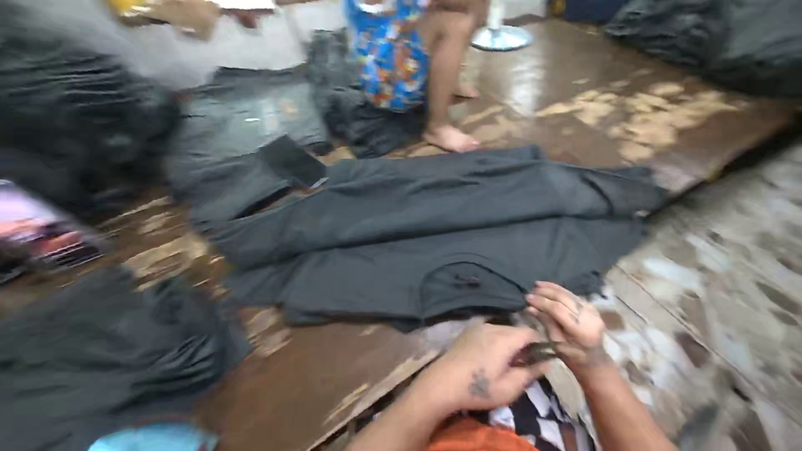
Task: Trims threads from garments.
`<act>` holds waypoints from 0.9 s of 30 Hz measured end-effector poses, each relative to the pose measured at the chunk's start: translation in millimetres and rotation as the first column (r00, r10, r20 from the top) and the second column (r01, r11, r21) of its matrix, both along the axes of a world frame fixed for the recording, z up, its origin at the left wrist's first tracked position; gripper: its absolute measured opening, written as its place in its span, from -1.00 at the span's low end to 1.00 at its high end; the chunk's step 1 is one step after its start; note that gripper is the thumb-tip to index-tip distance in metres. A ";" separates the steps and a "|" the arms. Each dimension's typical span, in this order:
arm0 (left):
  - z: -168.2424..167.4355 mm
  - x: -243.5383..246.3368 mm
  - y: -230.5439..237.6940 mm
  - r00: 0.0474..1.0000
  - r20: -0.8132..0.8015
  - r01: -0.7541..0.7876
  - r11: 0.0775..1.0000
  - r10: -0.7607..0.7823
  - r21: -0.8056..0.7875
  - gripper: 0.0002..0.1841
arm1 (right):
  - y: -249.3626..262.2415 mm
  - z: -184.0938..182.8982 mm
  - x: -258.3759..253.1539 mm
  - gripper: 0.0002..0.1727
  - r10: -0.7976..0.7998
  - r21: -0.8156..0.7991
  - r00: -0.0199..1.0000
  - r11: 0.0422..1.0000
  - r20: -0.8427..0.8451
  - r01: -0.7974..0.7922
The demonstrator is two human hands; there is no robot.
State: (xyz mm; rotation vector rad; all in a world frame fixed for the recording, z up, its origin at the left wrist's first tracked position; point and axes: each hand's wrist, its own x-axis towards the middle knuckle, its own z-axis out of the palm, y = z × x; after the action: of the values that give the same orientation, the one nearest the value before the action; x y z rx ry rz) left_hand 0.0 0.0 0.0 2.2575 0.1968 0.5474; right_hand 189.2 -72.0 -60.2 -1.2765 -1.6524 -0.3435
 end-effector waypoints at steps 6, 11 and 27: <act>12.2 -0.2 23.0 0.973 -0.047 -0.215 0.958 0.228 0.190 -0.62 | -15.7 1.6 -1.2 -0.74 -0.040 0.024 0.993 0.999 -0.116 0.043; 6.8 2.8 17.5 0.973 -0.015 -0.205 0.900 0.229 0.384 -0.70 | -20.7 7.6 -4.8 -0.73 -0.063 0.029 0.992 0.997 -0.107 0.066; 0.0 2.2 10.0 0.928 0.032 -0.338 0.802 0.371 0.493 -0.68 | -20.0 13.7 -13.2 -0.77 -0.056 0.021 0.998 0.998 -0.005 0.056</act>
State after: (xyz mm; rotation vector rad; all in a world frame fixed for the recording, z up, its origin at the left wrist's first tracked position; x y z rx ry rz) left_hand 2.2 10.0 0.0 2.7600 0.5843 0.7922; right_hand 176.0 -91.9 -46.5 -1.3084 -1.6076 -0.3913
